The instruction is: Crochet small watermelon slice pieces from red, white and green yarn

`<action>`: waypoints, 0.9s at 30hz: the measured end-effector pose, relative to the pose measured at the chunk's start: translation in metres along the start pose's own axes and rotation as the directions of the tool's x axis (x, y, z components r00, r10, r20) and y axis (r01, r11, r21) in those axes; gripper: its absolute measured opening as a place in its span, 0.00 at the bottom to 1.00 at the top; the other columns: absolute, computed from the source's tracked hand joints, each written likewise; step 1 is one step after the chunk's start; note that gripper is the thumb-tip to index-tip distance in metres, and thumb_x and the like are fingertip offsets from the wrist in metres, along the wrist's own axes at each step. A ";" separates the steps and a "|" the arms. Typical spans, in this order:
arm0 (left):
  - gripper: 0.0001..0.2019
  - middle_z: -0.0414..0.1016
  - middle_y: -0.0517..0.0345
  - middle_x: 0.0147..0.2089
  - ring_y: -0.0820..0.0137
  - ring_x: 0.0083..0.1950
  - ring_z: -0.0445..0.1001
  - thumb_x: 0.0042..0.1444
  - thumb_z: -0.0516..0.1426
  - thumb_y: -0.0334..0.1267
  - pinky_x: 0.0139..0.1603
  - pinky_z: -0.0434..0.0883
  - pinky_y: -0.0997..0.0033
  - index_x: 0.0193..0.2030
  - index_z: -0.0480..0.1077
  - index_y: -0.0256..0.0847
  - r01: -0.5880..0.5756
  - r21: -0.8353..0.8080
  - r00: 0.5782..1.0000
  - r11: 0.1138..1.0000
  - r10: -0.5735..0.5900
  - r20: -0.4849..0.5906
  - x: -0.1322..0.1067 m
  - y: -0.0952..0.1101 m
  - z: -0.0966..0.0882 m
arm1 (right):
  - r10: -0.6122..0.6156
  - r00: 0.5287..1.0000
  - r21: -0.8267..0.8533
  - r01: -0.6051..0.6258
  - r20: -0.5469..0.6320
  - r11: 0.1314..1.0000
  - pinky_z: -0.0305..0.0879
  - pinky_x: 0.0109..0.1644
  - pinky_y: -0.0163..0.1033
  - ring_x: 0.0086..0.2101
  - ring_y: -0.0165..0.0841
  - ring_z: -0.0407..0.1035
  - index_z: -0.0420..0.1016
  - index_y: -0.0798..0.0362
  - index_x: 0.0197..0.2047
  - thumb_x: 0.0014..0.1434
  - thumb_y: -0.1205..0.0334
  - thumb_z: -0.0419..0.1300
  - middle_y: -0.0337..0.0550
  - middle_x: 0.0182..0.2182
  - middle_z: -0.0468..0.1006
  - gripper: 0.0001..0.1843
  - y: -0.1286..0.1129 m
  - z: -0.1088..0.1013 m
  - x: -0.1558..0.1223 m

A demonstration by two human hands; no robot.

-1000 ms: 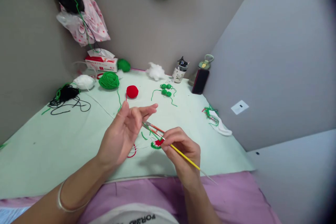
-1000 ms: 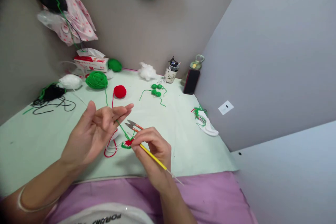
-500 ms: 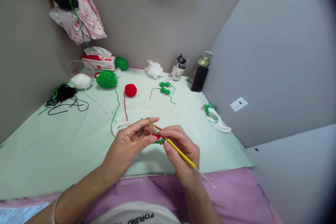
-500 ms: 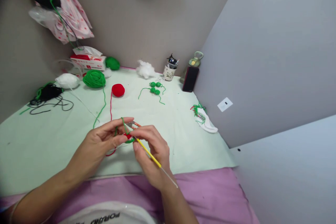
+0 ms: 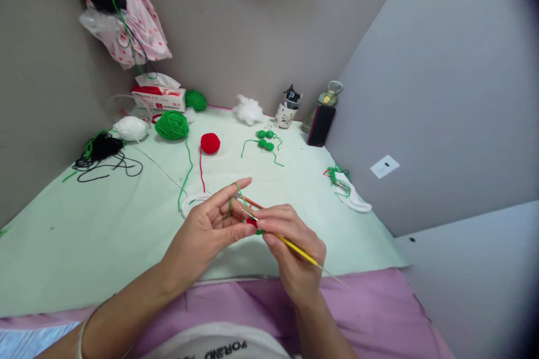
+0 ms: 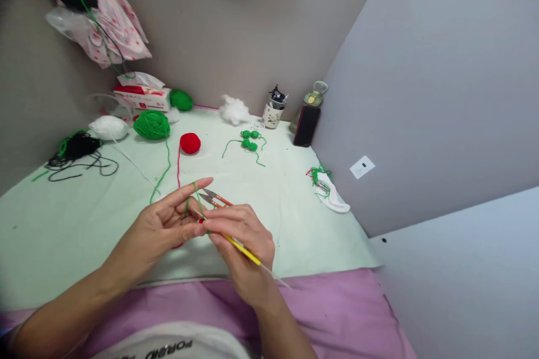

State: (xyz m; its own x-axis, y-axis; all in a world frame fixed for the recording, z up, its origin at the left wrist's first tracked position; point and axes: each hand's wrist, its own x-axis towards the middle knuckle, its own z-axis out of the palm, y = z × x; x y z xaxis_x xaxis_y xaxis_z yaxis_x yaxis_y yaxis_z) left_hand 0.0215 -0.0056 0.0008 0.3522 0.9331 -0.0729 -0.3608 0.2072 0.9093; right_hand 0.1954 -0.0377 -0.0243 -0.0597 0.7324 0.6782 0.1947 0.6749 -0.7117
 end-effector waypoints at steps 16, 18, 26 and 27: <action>0.29 0.77 0.64 0.37 0.68 0.43 0.79 0.57 0.67 0.34 0.47 0.75 0.68 0.65 0.69 0.47 -0.241 0.314 0.945 0.918 0.296 -0.140 -0.009 -0.005 0.006 | -0.351 0.929 -0.559 0.353 0.116 0.750 0.81 0.48 0.45 0.50 0.38 0.79 0.74 0.51 0.55 0.68 0.72 0.53 0.54 0.48 0.85 0.16 -0.009 0.006 -0.009; 0.28 0.77 0.64 0.38 0.68 0.42 0.79 0.58 0.67 0.35 0.45 0.75 0.68 0.65 0.69 0.48 -0.248 0.338 0.941 0.908 0.308 -0.139 -0.009 -0.006 0.004 | -0.392 0.907 -0.561 0.405 0.150 0.722 0.81 0.49 0.45 0.50 0.39 0.78 0.74 0.52 0.54 0.68 0.71 0.54 0.54 0.47 0.86 0.15 -0.007 0.006 -0.009; 0.25 0.78 0.63 0.38 0.68 0.43 0.79 0.60 0.65 0.33 0.49 0.78 0.65 0.64 0.71 0.48 -0.330 0.475 0.881 0.816 0.447 -0.157 -0.011 -0.010 0.002 | -0.349 0.925 -0.529 0.373 0.149 0.762 0.81 0.49 0.46 0.51 0.40 0.79 0.73 0.51 0.53 0.67 0.72 0.52 0.56 0.47 0.84 0.14 -0.010 0.007 -0.008; 0.25 0.79 0.63 0.38 0.67 0.44 0.79 0.60 0.65 0.32 0.49 0.78 0.65 0.64 0.70 0.49 -0.353 0.494 0.869 0.795 0.474 -0.142 -0.011 -0.012 0.001 | -0.341 0.929 -0.512 0.364 0.143 0.778 0.81 0.49 0.47 0.51 0.40 0.79 0.72 0.51 0.53 0.67 0.72 0.52 0.56 0.47 0.84 0.15 -0.011 0.007 -0.008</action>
State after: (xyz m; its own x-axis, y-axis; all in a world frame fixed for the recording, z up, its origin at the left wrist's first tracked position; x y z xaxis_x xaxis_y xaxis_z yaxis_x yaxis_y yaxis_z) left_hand 0.0230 -0.0183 -0.0087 0.0124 0.9507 0.3099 0.0154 -0.3100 0.9506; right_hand 0.1869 -0.0508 -0.0234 -0.2622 0.4633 0.8465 0.6307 0.7462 -0.2130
